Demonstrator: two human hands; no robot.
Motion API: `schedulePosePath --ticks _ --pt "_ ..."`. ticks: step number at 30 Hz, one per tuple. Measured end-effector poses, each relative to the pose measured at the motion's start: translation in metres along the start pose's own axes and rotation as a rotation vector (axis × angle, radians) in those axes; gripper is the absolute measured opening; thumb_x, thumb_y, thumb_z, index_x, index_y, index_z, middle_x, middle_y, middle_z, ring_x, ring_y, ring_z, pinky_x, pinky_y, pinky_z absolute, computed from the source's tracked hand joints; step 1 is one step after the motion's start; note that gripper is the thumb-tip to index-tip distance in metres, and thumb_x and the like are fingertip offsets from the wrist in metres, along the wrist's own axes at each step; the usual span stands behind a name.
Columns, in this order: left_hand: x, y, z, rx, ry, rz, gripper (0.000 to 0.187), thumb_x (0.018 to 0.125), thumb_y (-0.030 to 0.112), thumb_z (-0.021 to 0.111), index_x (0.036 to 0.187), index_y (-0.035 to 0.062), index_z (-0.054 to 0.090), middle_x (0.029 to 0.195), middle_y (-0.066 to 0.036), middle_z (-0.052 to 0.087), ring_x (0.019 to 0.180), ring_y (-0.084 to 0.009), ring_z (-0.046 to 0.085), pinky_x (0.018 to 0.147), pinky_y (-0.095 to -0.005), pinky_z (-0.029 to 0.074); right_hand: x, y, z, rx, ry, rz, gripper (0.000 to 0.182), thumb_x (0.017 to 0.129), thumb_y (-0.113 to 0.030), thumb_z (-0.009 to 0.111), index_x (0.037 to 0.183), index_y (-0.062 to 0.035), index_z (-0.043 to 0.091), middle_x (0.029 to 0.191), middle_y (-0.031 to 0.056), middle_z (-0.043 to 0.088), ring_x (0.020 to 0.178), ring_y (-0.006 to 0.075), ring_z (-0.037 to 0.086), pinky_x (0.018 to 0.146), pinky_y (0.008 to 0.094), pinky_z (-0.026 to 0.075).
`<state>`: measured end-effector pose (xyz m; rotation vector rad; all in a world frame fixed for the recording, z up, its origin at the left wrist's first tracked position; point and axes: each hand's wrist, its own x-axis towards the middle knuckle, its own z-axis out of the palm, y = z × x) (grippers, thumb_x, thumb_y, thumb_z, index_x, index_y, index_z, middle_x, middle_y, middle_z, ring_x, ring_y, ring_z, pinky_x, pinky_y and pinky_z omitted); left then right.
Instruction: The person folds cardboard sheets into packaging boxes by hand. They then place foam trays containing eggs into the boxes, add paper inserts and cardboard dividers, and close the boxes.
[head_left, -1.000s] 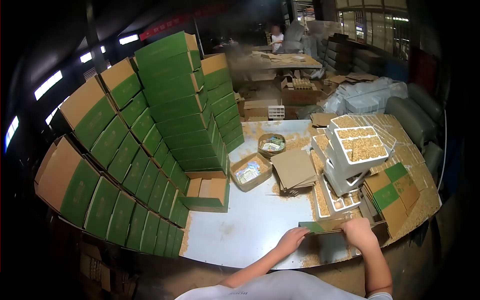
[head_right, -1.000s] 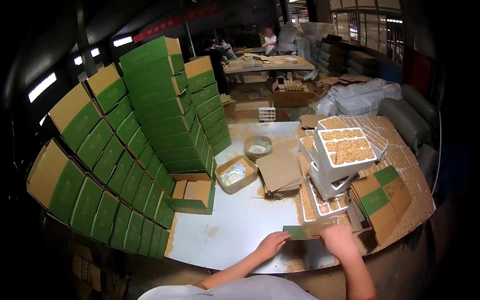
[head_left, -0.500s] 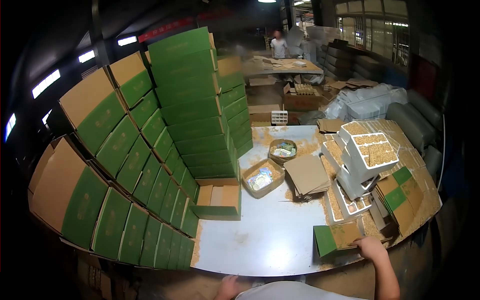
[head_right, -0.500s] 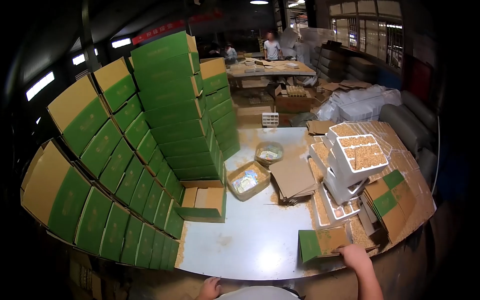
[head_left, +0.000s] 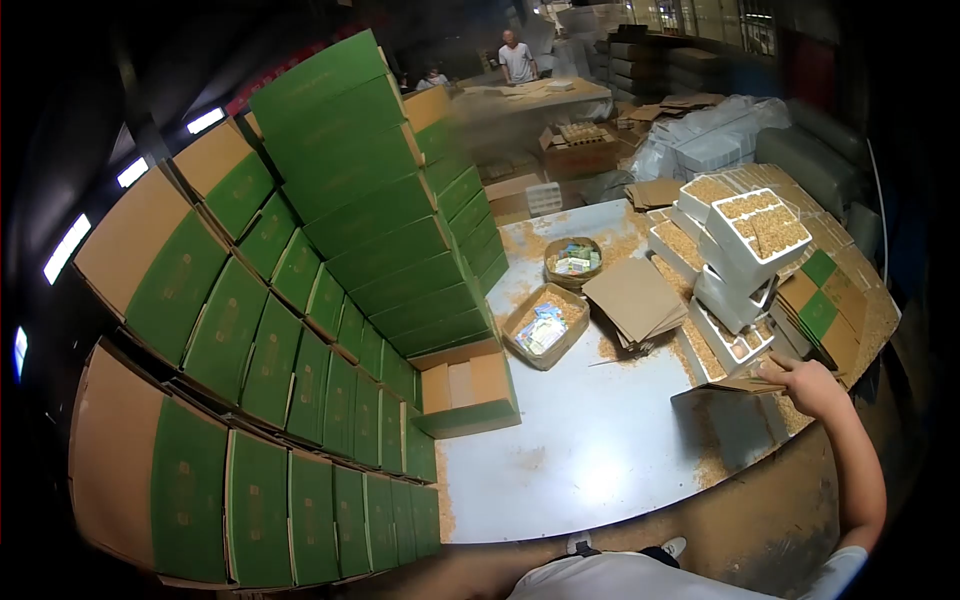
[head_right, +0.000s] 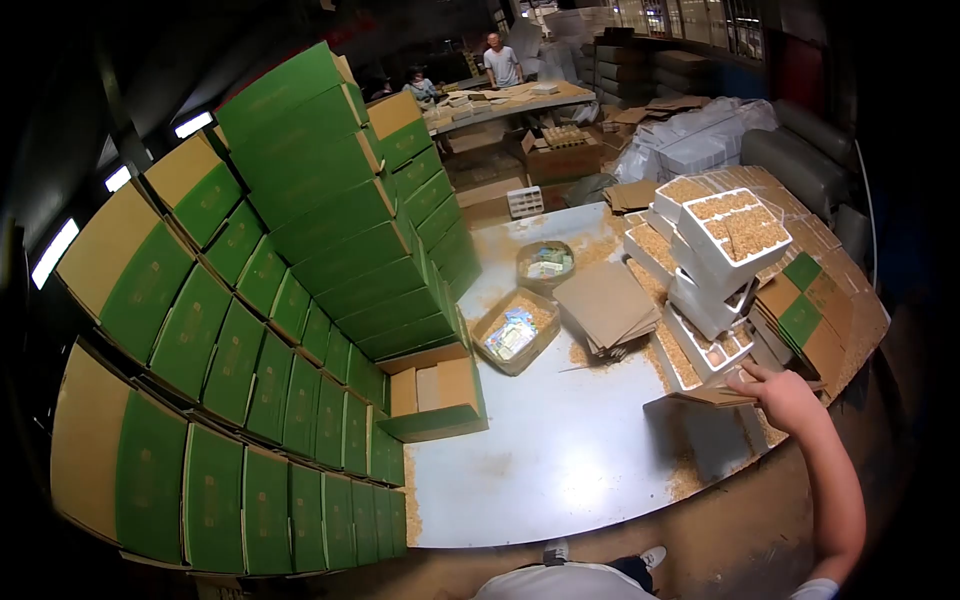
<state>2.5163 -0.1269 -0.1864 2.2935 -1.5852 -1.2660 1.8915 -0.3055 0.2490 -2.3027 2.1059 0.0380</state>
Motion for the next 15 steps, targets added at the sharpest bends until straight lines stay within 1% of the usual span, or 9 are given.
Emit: schedulePosePath --ticks 1,3,5,8,9,10,11,13,15 --pt "0.0 -0.002 -0.002 -0.005 -0.011 -0.007 0.041 0.095 0.03 0.055 0.124 0.0023 0.062 0.117 -0.025 0.066 0.108 -0.0362 0.064 0.092 -0.0442 0.051 0.0 -0.007 -0.007 -0.03 -0.145 0.08 0.059 0.081 0.0 0.063 0.127 -0.0364 0.068 0.14 0.0099 0.06 0.096 0.0332 0.07 0.084 0.0403 0.056" --pt "0.0 -0.008 -0.008 0.005 -0.035 -0.014 0.04 0.096 0.029 0.056 0.124 0.0019 0.062 0.117 -0.025 0.066 0.108 -0.0351 0.065 0.092 -0.0428 0.051 -0.005 0.0 0.003 0.014 -0.203 -0.038 0.066 0.079 0.004 0.062 0.128 -0.0395 0.067 0.142 0.0078 0.06 0.1 0.0333 0.07 0.087 0.0402 0.055" --pt "-0.005 -0.015 -0.012 0.049 -0.082 -0.007 0.039 0.096 0.028 0.056 0.124 0.0015 0.062 0.116 -0.025 0.067 0.107 -0.0339 0.065 0.091 -0.0415 0.052 -0.009 0.009 0.012 0.02 -0.287 -0.13 0.057 0.08 -0.002 0.063 0.124 -0.0379 0.07 0.136 0.0059 0.064 0.104 0.0312 0.069 0.088 0.0392 0.055" --pt "-0.019 -0.042 -0.019 0.219 -0.216 0.051 0.038 0.096 0.026 0.056 0.123 0.0009 0.062 0.115 -0.025 0.067 0.107 -0.0321 0.066 0.09 -0.0395 0.052 -0.025 0.031 0.036 0.075 -0.215 -0.3 0.047 0.077 0.002 0.06 0.116 -0.0206 0.075 0.112 0.0129 0.072 0.1 0.0338 0.069 0.084 0.0421 0.055" --pt "-0.015 -0.052 -0.018 0.272 -0.264 0.07 0.037 0.096 0.026 0.056 0.123 0.0007 0.062 0.114 -0.024 0.067 0.107 -0.0316 0.066 0.09 -0.0388 0.052 -0.029 0.017 0.02 0.099 -0.407 -0.152 0.044 0.078 0.003 0.058 0.113 -0.0161 0.076 0.108 0.0146 0.072 0.096 0.0364 0.067 0.082 0.0425 0.054" --pt "-0.008 -0.055 -0.014 0.284 -0.303 0.068 0.037 0.096 0.025 0.056 0.123 0.0005 0.062 0.114 -0.024 0.068 0.106 -0.031 0.066 0.089 -0.0381 0.052 -0.041 0.02 0.024 0.242 -0.348 -0.156 0.043 0.079 0.005 0.056 0.112 -0.0146 0.075 0.107 0.0148 0.072 0.094 0.0374 0.066 0.08 0.0423 0.054" --pt "0.002 -0.058 0.001 -0.02 -0.317 -0.02 0.039 0.094 0.026 0.055 0.123 0.0006 0.062 0.105 -0.025 0.07 0.097 -0.0336 0.069 0.087 -0.0399 0.053 -0.05 0.019 0.024 0.22 -0.366 -0.191 0.043 0.08 0.007 0.054 0.112 -0.0121 0.075 0.107 0.0138 0.072 0.094 0.0369 0.066 0.08 0.0419 0.054" --pt "-0.004 0.006 -0.004 0.074 -0.3 -0.034 0.035 0.095 0.021 0.052 0.122 0.0031 0.064 0.108 -0.024 0.07 0.098 -0.0367 0.068 0.087 -0.0398 0.052 -0.072 0.009 0.013 0.221 -0.43 -0.141 0.047 0.079 0.008 0.054 0.113 -0.0157 0.076 0.106 0.0113 0.073 0.094 0.0358 0.066 0.079 0.0413 0.054" --pt "0.018 -0.017 0.019 0.049 -0.407 0.156 0.034 0.096 0.019 0.05 0.123 0.0036 0.065 0.11 -0.024 0.07 0.101 -0.0383 0.067 0.089 -0.0407 0.052 -0.09 0.0 0.004 0.201 -0.46 -0.108 0.05 0.078 0.009 0.055 0.113 -0.0184 0.076 0.106 0.0098 0.073 0.094 0.035 0.066 0.078 0.0408 0.054"
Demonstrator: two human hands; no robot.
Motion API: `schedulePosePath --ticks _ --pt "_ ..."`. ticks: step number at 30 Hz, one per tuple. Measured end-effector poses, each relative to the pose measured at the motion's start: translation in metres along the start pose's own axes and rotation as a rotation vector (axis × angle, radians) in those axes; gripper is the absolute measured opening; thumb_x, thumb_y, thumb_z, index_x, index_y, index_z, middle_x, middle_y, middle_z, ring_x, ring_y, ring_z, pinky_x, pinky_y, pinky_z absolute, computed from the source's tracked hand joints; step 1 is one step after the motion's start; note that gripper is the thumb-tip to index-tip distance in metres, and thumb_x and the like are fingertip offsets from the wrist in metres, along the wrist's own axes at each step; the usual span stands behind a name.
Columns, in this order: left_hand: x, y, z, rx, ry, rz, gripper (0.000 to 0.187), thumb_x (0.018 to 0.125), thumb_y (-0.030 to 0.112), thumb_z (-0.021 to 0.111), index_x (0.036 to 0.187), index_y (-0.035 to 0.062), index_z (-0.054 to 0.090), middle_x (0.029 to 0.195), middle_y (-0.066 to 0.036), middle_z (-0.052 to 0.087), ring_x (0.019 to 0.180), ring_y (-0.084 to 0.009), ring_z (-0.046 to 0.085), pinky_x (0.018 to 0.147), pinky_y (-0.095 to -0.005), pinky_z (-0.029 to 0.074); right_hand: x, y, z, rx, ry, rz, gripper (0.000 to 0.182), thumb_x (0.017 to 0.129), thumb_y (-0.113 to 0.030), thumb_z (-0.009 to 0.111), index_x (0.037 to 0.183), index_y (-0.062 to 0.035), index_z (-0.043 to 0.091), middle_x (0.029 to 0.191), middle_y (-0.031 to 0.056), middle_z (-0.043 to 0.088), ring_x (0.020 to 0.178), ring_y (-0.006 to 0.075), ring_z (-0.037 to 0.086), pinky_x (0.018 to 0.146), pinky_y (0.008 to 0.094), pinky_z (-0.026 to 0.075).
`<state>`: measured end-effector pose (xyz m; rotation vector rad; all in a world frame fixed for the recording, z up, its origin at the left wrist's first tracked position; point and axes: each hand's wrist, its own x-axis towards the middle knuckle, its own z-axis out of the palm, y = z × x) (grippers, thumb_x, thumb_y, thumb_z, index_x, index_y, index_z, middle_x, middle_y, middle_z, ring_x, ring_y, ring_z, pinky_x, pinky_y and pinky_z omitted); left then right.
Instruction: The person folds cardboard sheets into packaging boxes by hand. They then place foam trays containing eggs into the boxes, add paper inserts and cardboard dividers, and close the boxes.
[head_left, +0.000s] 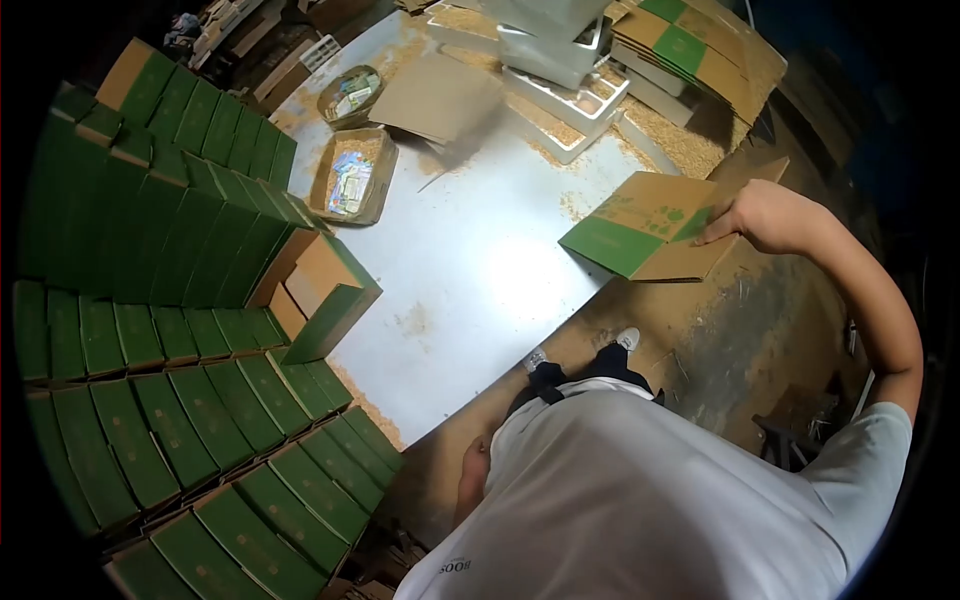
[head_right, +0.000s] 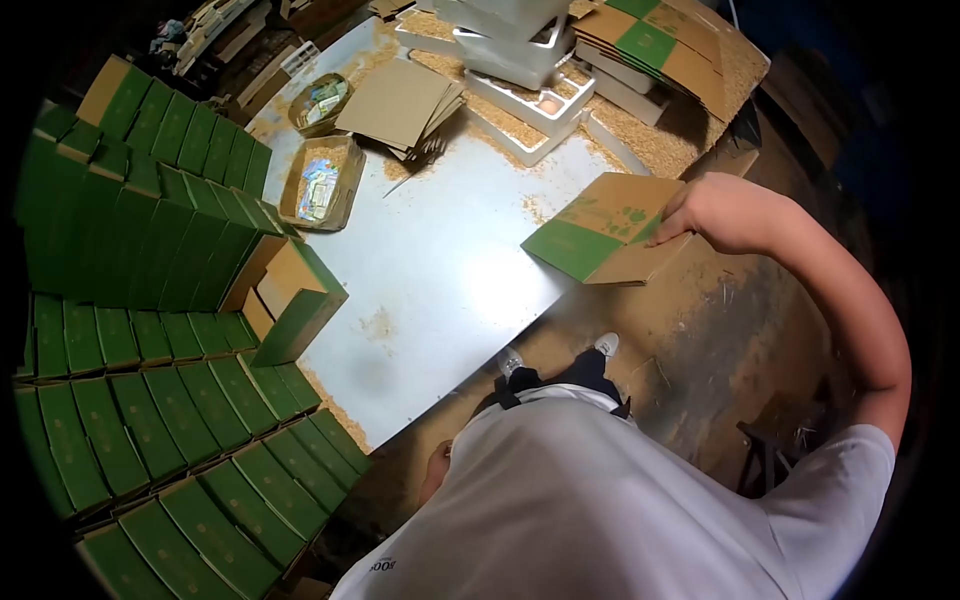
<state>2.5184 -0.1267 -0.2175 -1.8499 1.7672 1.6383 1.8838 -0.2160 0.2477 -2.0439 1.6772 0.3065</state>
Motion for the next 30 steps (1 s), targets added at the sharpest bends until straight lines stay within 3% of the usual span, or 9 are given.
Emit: schedulePosePath --ticks 1,4,7,10,12,16,20,25,30 --pt "0.011 -0.012 0.0 0.003 -0.044 0.097 0.034 0.096 0.018 0.05 0.123 0.0038 0.066 0.111 -0.023 0.07 0.102 -0.039 0.067 0.089 -0.0411 0.052 -0.01 0.0 0.006 -0.042 -0.04 0.038 0.05 0.072 0.009 0.059 0.11 -0.018 0.077 0.11 0.0066 0.073 0.096 0.0334 0.068 0.079 0.0402 0.056" --pt "0.021 0.004 -0.019 0.156 -0.122 0.089 0.034 0.096 0.017 0.05 0.123 0.0047 0.066 0.113 -0.023 0.07 0.105 -0.0391 0.067 0.091 -0.0416 0.051 -0.04 -0.008 0.016 -0.045 -0.008 0.056 0.05 0.071 0.009 0.06 0.111 -0.0162 0.076 0.11 0.0075 0.073 0.098 0.032 0.068 0.08 0.0396 0.055" --pt "0.037 0.032 -0.025 0.292 -0.221 0.094 0.034 0.096 0.015 0.049 0.123 0.0056 0.067 0.115 -0.022 0.07 0.107 -0.0391 0.066 0.093 -0.042 0.051 -0.065 -0.022 0.014 -0.035 0.024 0.14 0.046 0.075 0.007 0.063 0.113 -0.0156 0.076 0.107 0.01 0.073 0.101 0.0331 0.068 0.088 0.0412 0.055" --pt "0.068 0.018 -0.035 0.313 -0.438 0.093 0.05 0.089 0.025 0.067 0.134 0.0049 0.062 0.132 -0.022 0.064 0.122 -0.0355 0.061 0.102 -0.0401 0.046 -0.083 -0.027 0.015 -0.014 0.232 0.14 0.05 0.071 0.01 0.063 0.114 -0.012 0.075 0.11 0.0116 0.073 0.099 0.0351 0.069 0.085 0.0405 0.056" --pt "0.062 0.037 -0.046 0.331 -0.5 0.082 0.05 0.089 0.025 0.067 0.134 0.003 0.061 0.132 -0.021 0.064 0.122 -0.0348 0.061 0.102 -0.0399 0.046 -0.093 -0.032 0.013 0.057 0.316 0.214 0.049 0.071 0.009 0.064 0.115 -0.0097 0.074 0.112 0.0134 0.072 0.102 0.0363 0.068 0.087 0.0401 0.056" --pt "0.056 0.013 -0.054 0.291 -0.511 0.113 0.05 0.09 0.025 0.066 0.134 0.0028 0.061 0.132 -0.02 0.065 0.122 -0.0339 0.061 0.102 -0.0401 0.046 -0.084 -0.033 0.013 0.028 0.446 0.206 0.047 0.071 0.008 0.066 0.116 -0.0061 0.072 0.115 0.0165 0.071 0.106 0.0371 0.068 0.091 0.0391 0.055" --pt "0.01 -0.015 -0.063 0.308 -0.45 0.03 0.05 0.09 0.026 0.066 0.134 0.0026 0.061 0.131 -0.02 0.065 0.122 -0.0334 0.061 0.101 -0.0403 0.047 -0.033 -0.02 0.013 0.015 0.509 0.065 0.05 0.072 0.013 0.059 0.116 -0.0071 0.071 0.115 0.0143 0.071 0.103 0.0362 0.068 0.088 0.04 0.056" --pt "-0.05 -0.031 -0.072 0.291 -0.368 -0.042 0.051 0.091 0.028 0.065 0.135 0.0024 0.061 0.13 -0.02 0.065 0.122 -0.0328 0.061 0.1 -0.0407 0.048 0.035 0.006 0.041 -0.052 0.533 -0.045 0.057 0.071 0.015 0.056 0.117 -0.0138 0.072 0.118 0.0118 0.07 0.103 0.0345 0.067 0.085 0.0418 0.056" --pt "-0.073 -0.046 -0.072 0.283 -0.334 -0.097 0.051 0.092 0.029 0.064 0.135 0.0022 0.06 0.129 -0.02 0.066 0.121 -0.0321 0.061 0.099 -0.041 0.049 0.037 0.014 0.054 -0.102 0.453 -0.065 0.055 0.072 0.013 0.056 0.115 -0.0155 0.074 0.117 0.0106 0.071 0.102 0.0338 0.068 0.084 0.0414 0.056"
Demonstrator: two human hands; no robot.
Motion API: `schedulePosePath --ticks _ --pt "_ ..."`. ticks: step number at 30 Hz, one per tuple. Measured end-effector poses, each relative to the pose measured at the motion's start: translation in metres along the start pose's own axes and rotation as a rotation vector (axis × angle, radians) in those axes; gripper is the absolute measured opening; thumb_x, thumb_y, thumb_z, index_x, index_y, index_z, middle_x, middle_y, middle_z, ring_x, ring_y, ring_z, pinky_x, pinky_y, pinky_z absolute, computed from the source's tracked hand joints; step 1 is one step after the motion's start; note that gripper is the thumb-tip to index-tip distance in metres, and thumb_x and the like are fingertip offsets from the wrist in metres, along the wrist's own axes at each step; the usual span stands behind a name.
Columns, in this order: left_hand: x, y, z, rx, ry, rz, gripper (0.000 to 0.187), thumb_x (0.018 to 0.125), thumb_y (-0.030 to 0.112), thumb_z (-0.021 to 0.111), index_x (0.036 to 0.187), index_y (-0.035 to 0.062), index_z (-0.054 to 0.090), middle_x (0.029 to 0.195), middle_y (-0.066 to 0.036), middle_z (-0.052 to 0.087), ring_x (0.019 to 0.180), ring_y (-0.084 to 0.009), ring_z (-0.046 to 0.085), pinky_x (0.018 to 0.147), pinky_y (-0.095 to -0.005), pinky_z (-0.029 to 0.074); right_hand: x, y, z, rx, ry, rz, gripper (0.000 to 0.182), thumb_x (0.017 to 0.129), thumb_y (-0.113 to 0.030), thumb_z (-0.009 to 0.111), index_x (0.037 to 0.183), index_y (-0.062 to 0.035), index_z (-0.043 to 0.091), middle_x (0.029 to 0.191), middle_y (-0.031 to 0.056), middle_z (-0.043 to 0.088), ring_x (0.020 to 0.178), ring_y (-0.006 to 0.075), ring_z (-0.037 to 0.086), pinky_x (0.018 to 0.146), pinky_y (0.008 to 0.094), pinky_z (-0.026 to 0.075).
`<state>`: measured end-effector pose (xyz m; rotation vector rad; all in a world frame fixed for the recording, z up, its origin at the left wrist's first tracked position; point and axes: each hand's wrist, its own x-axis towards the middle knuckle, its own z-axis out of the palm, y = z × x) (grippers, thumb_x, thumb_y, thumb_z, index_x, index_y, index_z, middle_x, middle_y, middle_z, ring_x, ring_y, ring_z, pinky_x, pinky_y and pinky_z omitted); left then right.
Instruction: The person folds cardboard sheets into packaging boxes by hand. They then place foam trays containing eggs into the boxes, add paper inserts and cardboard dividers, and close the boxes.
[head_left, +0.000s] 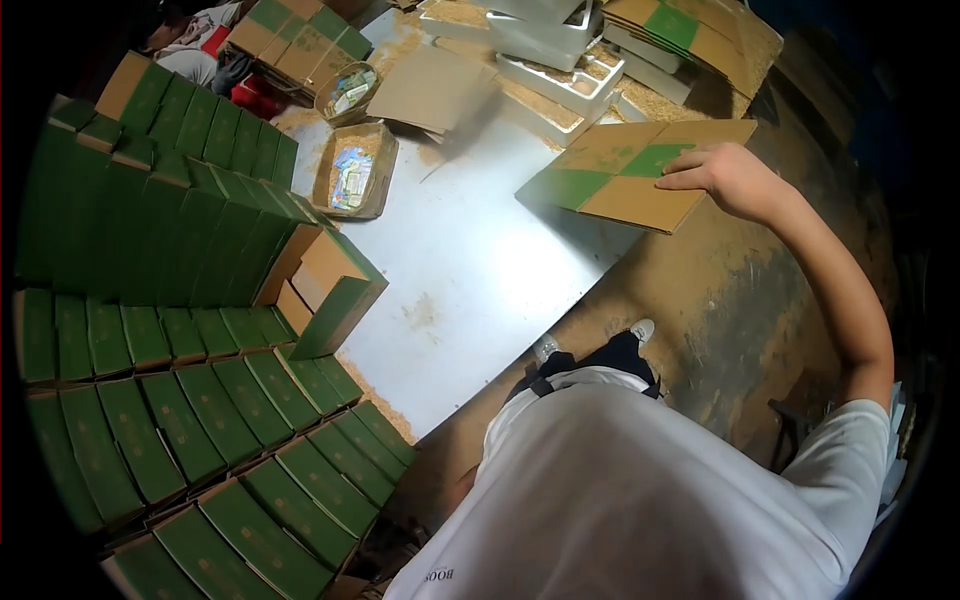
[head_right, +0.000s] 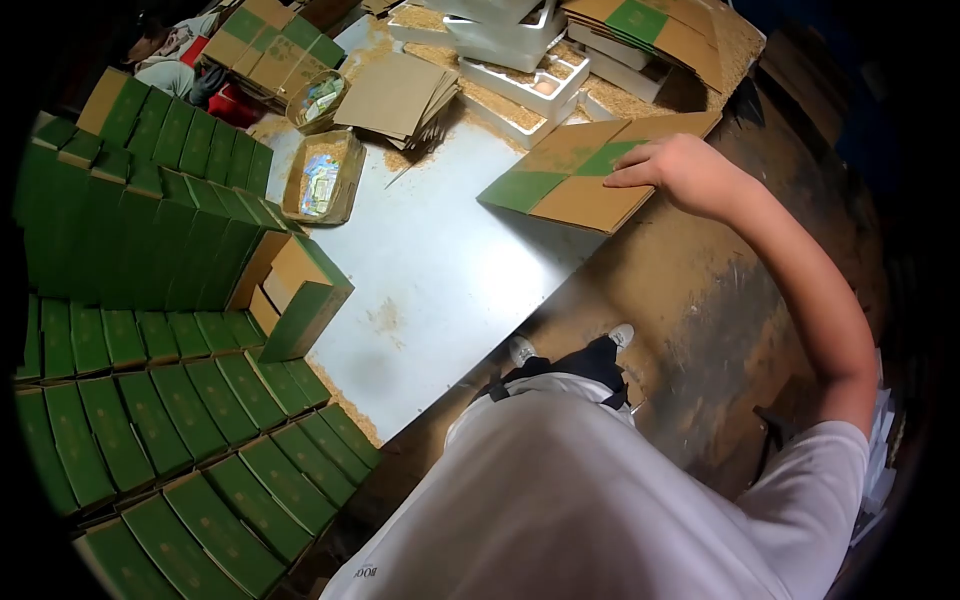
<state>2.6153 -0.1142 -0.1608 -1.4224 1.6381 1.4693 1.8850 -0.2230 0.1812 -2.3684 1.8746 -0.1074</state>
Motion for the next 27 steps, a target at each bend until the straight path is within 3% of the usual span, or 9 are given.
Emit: schedulePosePath --ticks 8,11,20,23,24,25,26,27 --pt "0.032 0.019 -0.016 0.056 -0.05 0.052 0.052 0.093 0.032 0.063 0.135 0.0018 0.059 0.128 -0.019 0.066 0.12 -0.0311 0.062 0.097 -0.0415 0.05 -0.069 -0.038 -0.013 0.122 -0.413 0.166 0.048 0.07 0.009 0.056 0.107 -0.0142 0.077 0.11 0.0082 0.074 0.097 0.0324 0.069 0.08 0.0414 0.056" --pt "0.056 0.035 -0.028 0.105 -0.098 0.102 0.053 0.094 0.033 0.063 0.136 0.0016 0.059 0.127 -0.019 0.066 0.12 -0.0307 0.062 0.096 -0.0417 0.051 -0.092 -0.046 -0.025 0.067 -0.424 0.219 0.047 0.07 0.008 0.057 0.107 -0.0134 0.077 0.109 0.0082 0.074 0.098 0.0342 0.068 0.083 0.0412 0.055" --pt "0.109 0.105 -0.043 0.197 -0.175 0.215 0.054 0.095 0.036 0.062 0.136 0.0012 0.058 0.126 -0.019 0.067 0.119 -0.0295 0.063 0.094 -0.0423 0.052 -0.098 -0.063 -0.121 0.021 -0.199 0.427 0.049 0.064 0.013 0.066 0.108 -0.0052 0.074 0.111 0.0143 0.073 0.102 0.0338 0.07 0.087 0.0382 0.056" --pt "0.089 0.153 -0.063 0.249 -0.109 0.254 0.055 0.095 0.037 0.061 0.137 0.001 0.058 0.125 -0.019 0.067 0.119 -0.0291 0.063 0.093 -0.0425 0.053 -0.094 -0.065 -0.116 0.236 -0.008 0.542 0.045 0.07 0.009 0.069 0.113 -0.0043 0.072 0.113 0.016 0.072 0.106 0.0354 0.069 0.091 0.0378 0.055" --pt "0.074 0.182 -0.076 0.211 -0.043 0.264 0.055 0.096 0.037 0.061 0.137 0.001 0.058 0.125 -0.019 0.067 0.119 -0.029 0.063 0.093 -0.0425 0.053 -0.092 -0.069 -0.109 0.261 0.04 0.472 0.044 0.072 0.007 0.07 0.114 -0.0045 0.072 0.114 0.0162 0.072 0.108 0.0361 0.069 0.092 0.0385 0.054" --pt "0.059 0.211 -0.09 0.146 0.021 0.272 0.055 0.096 0.037 0.061 0.137 0.0009 0.057 0.125 -0.019 0.067 0.119 -0.0289 0.063 0.093 -0.0426 0.053 -0.088 -0.073 -0.097 0.287 0.09 0.402 0.043 0.073 0.004 0.071 0.116 -0.0047 0.071 0.115 0.0164 0.072 0.109 0.0369 0.068 0.093 0.0392 0.054" --pt "0.044 0.242 -0.105 -0.135 0.082 0.285 0.055 0.096 0.038 0.061 0.137 0.0009 0.057 0.125 -0.019 0.067 0.119 -0.0287 0.063 0.093 -0.0427 0.054 -0.086 -0.076 -0.083 0.309 0.144 0.332 0.043 0.075 0.002 0.072 0.117 -0.0049 0.071 0.115 0.0166 0.072 0.111 0.0376 0.068 0.095 0.0399 0.053" --pt "0.034 0.265 -0.116 -0.503 0.097 0.313 0.064 0.097 0.045 0.06 0.143 0.0019 0.048 0.129 -0.018 0.064 0.118 -0.0312 0.063 0.093 -0.0458 0.054 -0.087 -0.076 -0.057 0.274 0.167 0.235 0.043 0.076 -0.004 0.075 0.118 -0.0067 0.07 0.118 0.0152 0.071 0.115 0.0392 0.066 0.098 0.0435 0.052"
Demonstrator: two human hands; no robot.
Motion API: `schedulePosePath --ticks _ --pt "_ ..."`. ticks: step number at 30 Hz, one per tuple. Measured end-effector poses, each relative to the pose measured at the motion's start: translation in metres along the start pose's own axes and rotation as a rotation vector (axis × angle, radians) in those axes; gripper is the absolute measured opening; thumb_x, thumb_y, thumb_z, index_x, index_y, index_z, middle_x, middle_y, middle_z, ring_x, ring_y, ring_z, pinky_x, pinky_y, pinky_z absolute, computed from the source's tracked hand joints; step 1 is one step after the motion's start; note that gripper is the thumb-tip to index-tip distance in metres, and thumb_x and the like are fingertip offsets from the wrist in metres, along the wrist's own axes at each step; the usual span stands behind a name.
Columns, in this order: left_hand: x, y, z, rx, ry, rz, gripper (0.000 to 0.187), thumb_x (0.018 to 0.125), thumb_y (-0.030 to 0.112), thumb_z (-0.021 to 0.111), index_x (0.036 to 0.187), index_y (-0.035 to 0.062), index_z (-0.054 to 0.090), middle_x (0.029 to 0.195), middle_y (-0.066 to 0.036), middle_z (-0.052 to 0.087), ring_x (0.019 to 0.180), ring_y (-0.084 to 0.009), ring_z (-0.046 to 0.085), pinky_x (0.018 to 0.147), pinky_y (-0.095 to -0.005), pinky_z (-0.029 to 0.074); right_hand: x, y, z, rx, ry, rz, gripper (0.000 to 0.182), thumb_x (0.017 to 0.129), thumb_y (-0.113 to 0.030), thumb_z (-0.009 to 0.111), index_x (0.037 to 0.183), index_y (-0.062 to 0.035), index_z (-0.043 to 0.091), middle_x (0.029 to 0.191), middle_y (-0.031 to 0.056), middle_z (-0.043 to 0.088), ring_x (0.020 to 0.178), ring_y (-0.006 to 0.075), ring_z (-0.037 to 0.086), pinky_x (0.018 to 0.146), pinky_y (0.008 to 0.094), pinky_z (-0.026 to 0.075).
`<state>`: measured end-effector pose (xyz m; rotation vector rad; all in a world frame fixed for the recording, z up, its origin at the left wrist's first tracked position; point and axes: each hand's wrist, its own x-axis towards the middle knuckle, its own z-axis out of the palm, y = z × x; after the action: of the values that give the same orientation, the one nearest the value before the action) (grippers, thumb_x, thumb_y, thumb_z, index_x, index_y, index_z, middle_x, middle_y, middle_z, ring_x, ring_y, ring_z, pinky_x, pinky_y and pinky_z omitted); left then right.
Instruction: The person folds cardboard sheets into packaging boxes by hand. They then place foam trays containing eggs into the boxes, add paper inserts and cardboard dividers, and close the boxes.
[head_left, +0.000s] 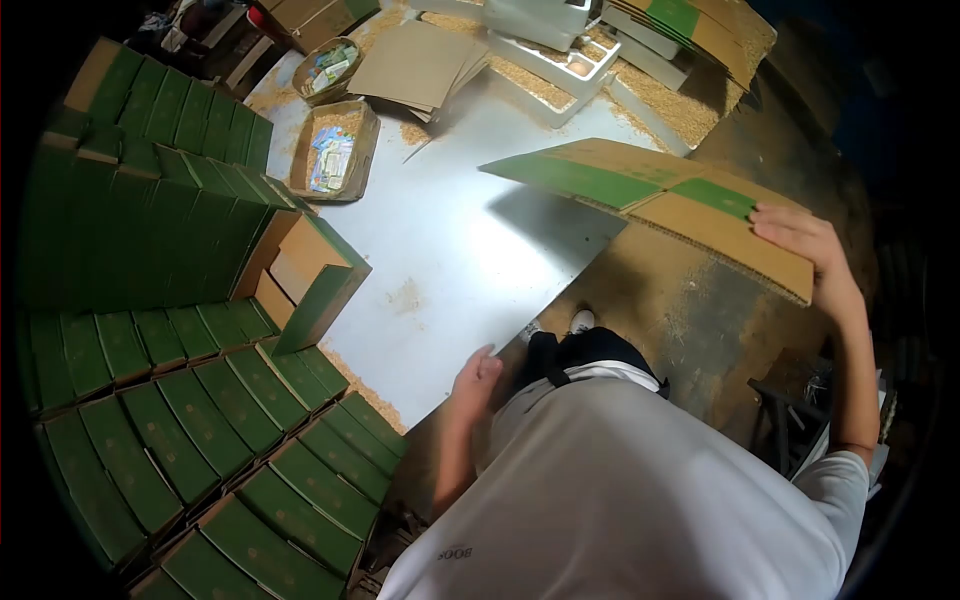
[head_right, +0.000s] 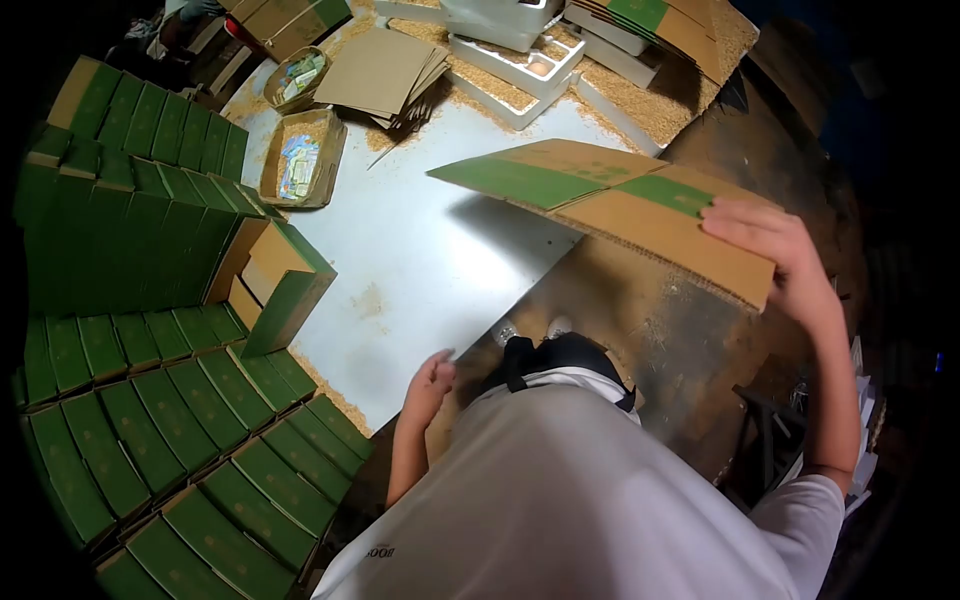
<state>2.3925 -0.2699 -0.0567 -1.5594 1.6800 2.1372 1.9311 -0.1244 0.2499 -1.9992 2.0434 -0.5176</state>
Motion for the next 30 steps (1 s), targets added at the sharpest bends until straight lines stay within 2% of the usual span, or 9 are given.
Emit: schedulePosePath --ticks 4,5,10,14,18,21,22,28,30 --pt "0.01 0.076 -0.012 -0.889 -0.043 0.204 0.081 0.1 0.055 0.053 0.157 0.0053 0.023 0.141 -0.02 0.054 0.116 -0.0363 0.062 0.093 -0.0561 0.054 -0.004 -0.017 0.144 0.166 0.082 -0.205 0.045 0.075 -0.003 0.072 0.119 -0.0136 0.072 0.129 0.0101 0.067 0.126 0.0382 0.058 0.107 0.0523 0.047" --pt "0.014 0.094 -0.014 -0.929 -0.101 0.194 0.072 0.105 0.048 0.046 0.156 0.0022 0.025 0.149 -0.023 0.044 0.123 -0.0358 0.059 0.096 -0.0556 0.053 -0.001 -0.027 0.183 0.208 0.117 -0.235 0.045 0.075 -0.001 0.069 0.117 -0.0145 0.072 0.129 0.009 0.066 0.128 0.0374 0.057 0.109 0.0536 0.046" --pt "0.049 0.083 -0.031 -1.114 0.19 0.239 0.044 0.098 0.039 0.054 0.119 0.0008 0.059 0.114 -0.017 0.068 0.107 -0.0284 0.066 0.093 -0.0456 0.055 0.005 -0.059 0.312 0.399 0.078 -0.228 0.052 0.079 0.0 0.063 0.128 -0.0173 0.067 0.138 0.0094 0.06 0.13 0.0376 0.055 0.112 0.0527 0.043" --pt "0.033 0.109 -0.038 -1.067 0.356 0.262 0.035 0.096 0.03 0.044 0.106 0.003 0.065 0.108 -0.009 0.069 0.103 -0.027 0.065 0.089 -0.039 0.053 0.001 -0.066 0.337 0.616 0.058 -0.243 0.052 0.083 0.001 0.06 0.132 -0.0148 0.064 0.142 0.012 0.058 0.135 0.0382 0.05 0.114 0.0506 0.039" --pt "0.03 0.155 -0.013 -1.003 0.354 0.266 0.049 0.099 0.04 0.042 0.126 0.003 0.058 0.126 -0.012 0.062 0.111 -0.0288 0.061 0.099 -0.0422 0.048 -0.019 -0.051 0.33 0.74 0.1 -0.137 0.044 0.091 -0.009 0.061 0.134 -0.0137 0.063 0.142 0.0127 0.057 0.136 0.0381 0.049 0.115 0.0488 0.039" --pt "0.036 0.198 0.028 -0.272 0.554 0.13 0.038 0.102 0.02 0.053 0.136 0.0015 0.05 0.134 -0.012 0.057 0.116 -0.0262 0.059 0.096 -0.0388 0.05 -0.042 -0.037 0.327 0.767 0.102 -0.091 0.04 0.093 -0.012 0.059 0.133 -0.0133 0.063 0.141 0.0122 0.058 0.136 0.0371 0.05 0.114 0.0482 0.039" --pt "0.044 0.2 0.036 -0.348 0.563 0.113 0.038 0.099 0.004 0.055 0.136 -0.0023 0.049 0.13 -0.016 0.059 0.111 -0.026 0.062 0.092 -0.0398 0.053 -0.05 -0.036 0.325 0.753 0.129 -0.04 0.039 0.091 -0.014 0.061 0.13 -0.0138 0.065 0.139 0.0121 0.059 0.131 0.0388 0.053 0.113 0.0504 0.04" --pt "0.18 0.167 0.147 -0.489 0.08 -0.105 0.038 0.099 0.007 0.056 0.134 -0.0058 0.047 0.122 -0.021 0.061 0.105 -0.0328 0.063 0.089 -0.0525 0.056 -0.112 0.054 0.292 0.193 0.215 0.182 0.042 0.078 -0.005 0.064 0.119 -0.0149 0.07 0.13 0.0099 0.063 0.129 0.0404 0.052 0.112 0.0549 0.04" --pt "0.169 0.188 0.213 -0.449 0.061 0.03 0.039 0.098 0.004 0.057 0.135 -0.005 0.047 0.126 -0.017 0.06 0.112 -0.0276 0.06 0.095 -0.0433 0.051 -0.146 0.074 0.265 0.102 0.177 0.31 0.041 0.077 -0.004 0.066 0.116 -0.0135 0.073 0.129 0.0089 0.065 0.13 0.0376 0.054 0.111 0.0528 0.041"
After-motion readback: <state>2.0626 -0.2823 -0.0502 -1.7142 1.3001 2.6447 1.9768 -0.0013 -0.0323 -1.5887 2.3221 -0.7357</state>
